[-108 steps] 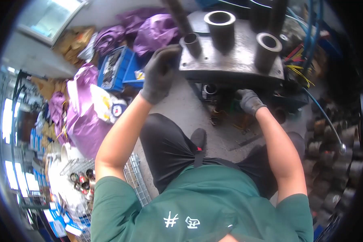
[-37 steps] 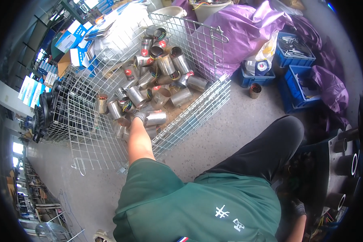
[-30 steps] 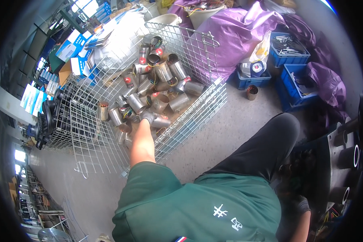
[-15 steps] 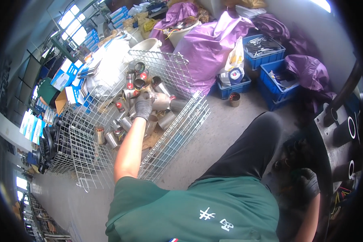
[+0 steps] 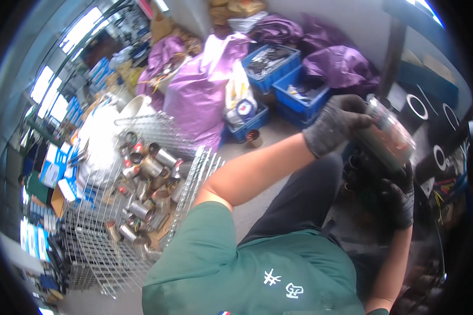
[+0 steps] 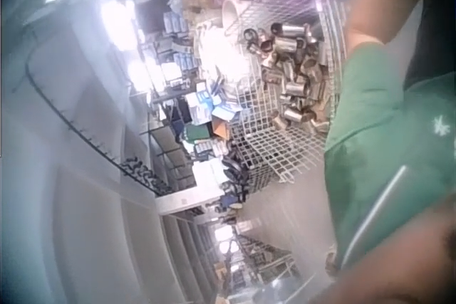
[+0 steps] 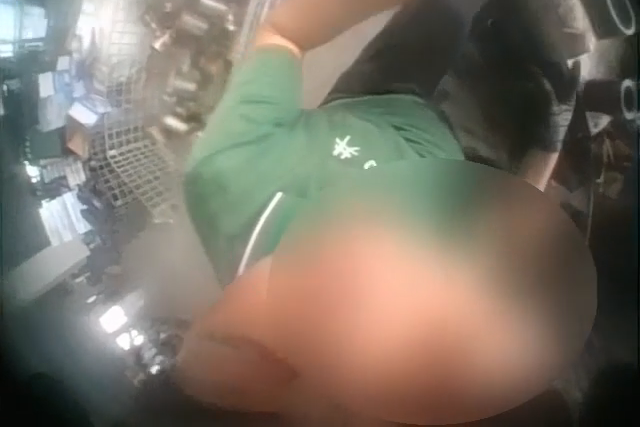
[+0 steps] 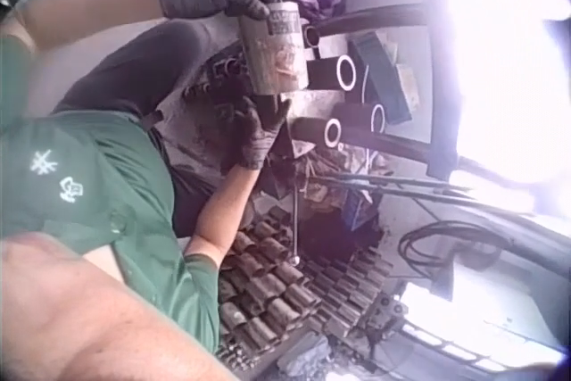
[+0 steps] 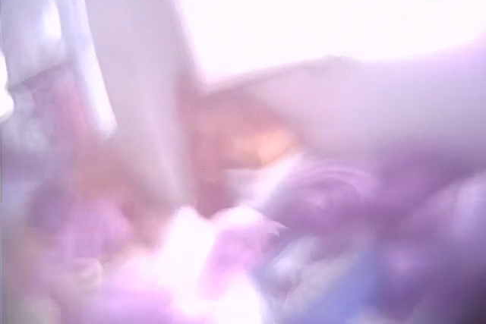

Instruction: The person takes metal cylinders from a wire basket and places them into a press machine, then inserts internal copper wire components into the cylinders while operating the machine with a lever.

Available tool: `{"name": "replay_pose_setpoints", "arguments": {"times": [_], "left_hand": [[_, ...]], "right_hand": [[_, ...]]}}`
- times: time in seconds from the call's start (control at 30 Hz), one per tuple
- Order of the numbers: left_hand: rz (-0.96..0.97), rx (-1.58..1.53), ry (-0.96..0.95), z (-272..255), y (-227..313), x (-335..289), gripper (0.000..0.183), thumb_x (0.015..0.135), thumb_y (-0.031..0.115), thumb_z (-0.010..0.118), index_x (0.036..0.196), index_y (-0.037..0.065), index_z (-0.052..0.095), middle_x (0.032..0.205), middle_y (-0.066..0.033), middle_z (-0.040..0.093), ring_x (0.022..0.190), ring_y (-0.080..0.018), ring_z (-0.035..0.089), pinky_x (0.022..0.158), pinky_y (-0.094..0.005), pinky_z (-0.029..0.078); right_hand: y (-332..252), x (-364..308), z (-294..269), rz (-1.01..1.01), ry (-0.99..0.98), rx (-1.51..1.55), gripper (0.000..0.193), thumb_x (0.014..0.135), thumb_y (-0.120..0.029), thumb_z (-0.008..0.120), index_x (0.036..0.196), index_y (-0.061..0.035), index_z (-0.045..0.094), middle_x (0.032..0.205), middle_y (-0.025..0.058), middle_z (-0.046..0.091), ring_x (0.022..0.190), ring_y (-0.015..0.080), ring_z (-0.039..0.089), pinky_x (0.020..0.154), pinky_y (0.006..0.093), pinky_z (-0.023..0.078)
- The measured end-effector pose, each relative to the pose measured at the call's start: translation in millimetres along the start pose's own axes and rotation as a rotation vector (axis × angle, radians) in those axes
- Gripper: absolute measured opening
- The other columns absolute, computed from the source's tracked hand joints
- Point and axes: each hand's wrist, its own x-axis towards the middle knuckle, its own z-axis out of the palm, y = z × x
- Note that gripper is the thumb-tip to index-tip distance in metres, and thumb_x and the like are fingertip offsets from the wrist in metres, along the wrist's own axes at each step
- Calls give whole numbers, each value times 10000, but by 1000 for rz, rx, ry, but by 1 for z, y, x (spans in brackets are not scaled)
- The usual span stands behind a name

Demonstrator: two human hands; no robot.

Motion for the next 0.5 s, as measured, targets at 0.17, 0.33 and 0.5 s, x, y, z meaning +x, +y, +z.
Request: {"name": "replay_pose_setpoints", "arguments": {"times": [0.17, 0.33, 0.5], "left_hand": [[-125, -138, -140, 134, -120, 72, 164, 876, 138, 740, 999, 32, 721, 929, -48, 689, 930, -144, 623, 851, -311, 503], [-216, 79, -116, 151, -233, 98, 205, 997, 185, 613, 1034, 15, 721, 958, -47, 708, 901, -128, 610, 819, -293, 510], [-24, 288, -147, 145, -342, 73, 272, 1006, 270, 618, 1036, 13, 703, 998, -221, 730, 938, -361, 706, 834, -441, 552]], "right_hand": [[36, -31, -128, -659, 361, -965, 766, 949, -266, 783, 1592, -84, 410, 1500, 129, 568, 1312, 278, 584, 1129, 413, 465], [26, -44, -107, -441, 549, -818, 888, 875, -206, 840, 1605, -67, 353, 1552, 125, 513, 1421, 278, 510, 1223, 426, 390], [47, -33, -84, -451, 604, -950, 930, 737, -288, 918, 1534, -114, 471, 1338, 166, 601, 1172, 344, 645, 1001, 450, 550]]}}
